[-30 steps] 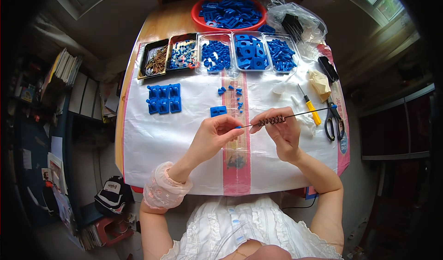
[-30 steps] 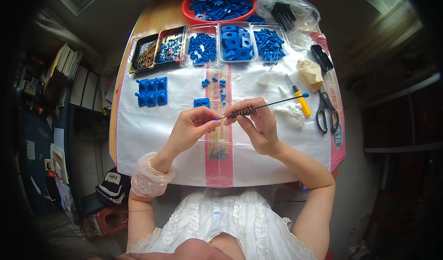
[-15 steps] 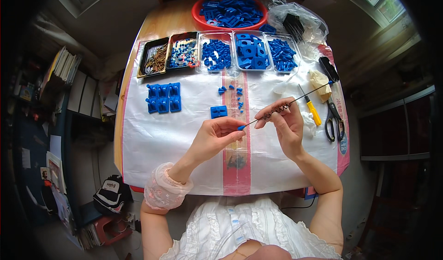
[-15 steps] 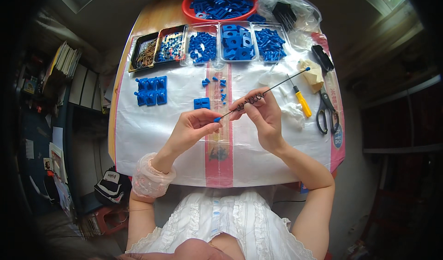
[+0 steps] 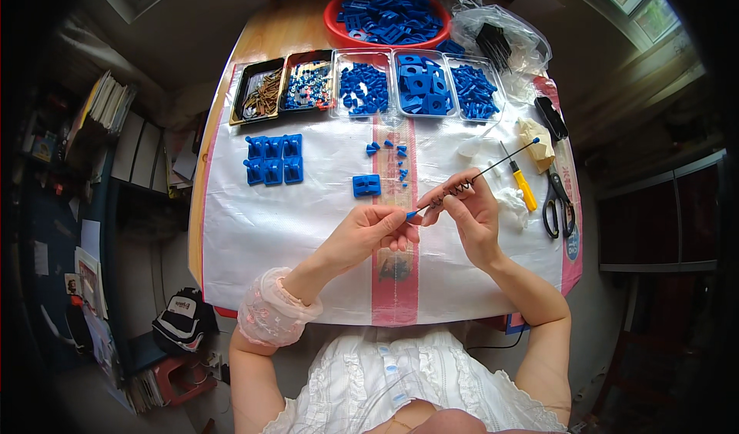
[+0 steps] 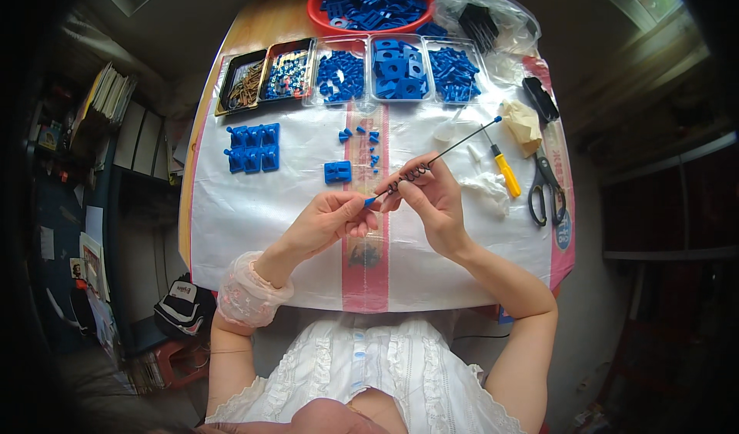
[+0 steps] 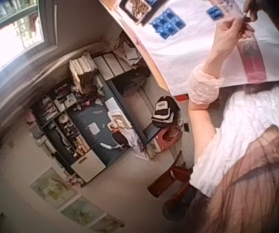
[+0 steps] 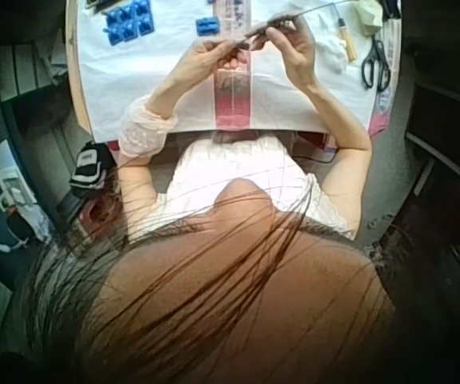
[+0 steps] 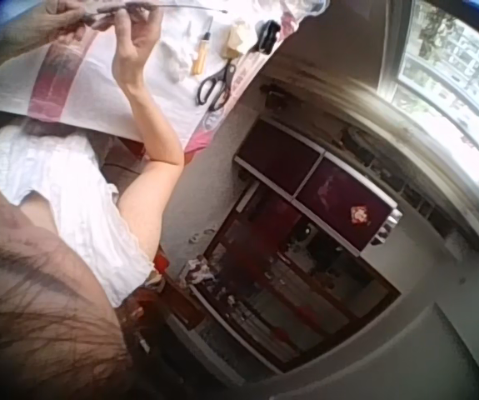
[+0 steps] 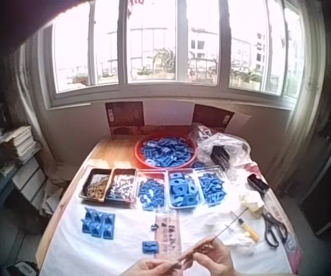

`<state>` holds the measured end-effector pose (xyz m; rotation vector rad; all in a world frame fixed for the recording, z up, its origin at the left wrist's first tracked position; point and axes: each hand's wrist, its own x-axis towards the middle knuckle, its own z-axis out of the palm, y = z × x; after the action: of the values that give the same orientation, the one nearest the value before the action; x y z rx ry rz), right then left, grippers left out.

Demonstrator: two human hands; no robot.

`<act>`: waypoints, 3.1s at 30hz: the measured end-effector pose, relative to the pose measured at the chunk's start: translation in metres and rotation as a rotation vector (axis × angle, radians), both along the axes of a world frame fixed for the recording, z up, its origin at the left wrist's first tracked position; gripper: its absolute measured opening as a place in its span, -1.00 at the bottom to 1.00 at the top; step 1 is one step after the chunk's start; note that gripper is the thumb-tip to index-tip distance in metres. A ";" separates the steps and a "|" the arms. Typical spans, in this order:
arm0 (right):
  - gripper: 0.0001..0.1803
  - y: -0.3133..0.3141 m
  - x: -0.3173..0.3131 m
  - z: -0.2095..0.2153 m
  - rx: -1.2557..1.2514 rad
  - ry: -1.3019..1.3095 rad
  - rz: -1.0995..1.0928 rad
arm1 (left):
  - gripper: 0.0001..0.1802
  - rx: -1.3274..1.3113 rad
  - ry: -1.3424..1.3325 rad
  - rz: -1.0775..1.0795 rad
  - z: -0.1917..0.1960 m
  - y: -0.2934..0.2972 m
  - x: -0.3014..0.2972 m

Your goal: Assembling small blue LED plastic fixture components on a workbench.

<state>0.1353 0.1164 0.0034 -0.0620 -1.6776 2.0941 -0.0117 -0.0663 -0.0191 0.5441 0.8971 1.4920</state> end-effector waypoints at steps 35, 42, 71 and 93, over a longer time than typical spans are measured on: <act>-0.75 0.006 -0.001 -0.002 0.104 -0.095 0.064 | -0.55 -0.091 -0.070 -0.007 0.000 0.002 0.001; -0.75 0.005 -0.001 -0.003 0.132 -0.123 0.055 | -0.69 -0.076 -0.039 0.040 0.003 0.000 0.002; -0.75 0.004 -0.002 -0.007 0.282 -0.094 0.008 | -0.72 -0.135 0.248 0.123 0.002 0.000 0.007; -0.79 0.006 -0.003 0.015 0.536 -0.164 0.032 | -0.75 -0.069 0.688 0.306 0.003 -0.001 0.016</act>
<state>0.1326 0.1222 0.0186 -0.0388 -2.2956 1.6293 0.0041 -0.0671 -0.0162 0.9273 1.6168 1.5549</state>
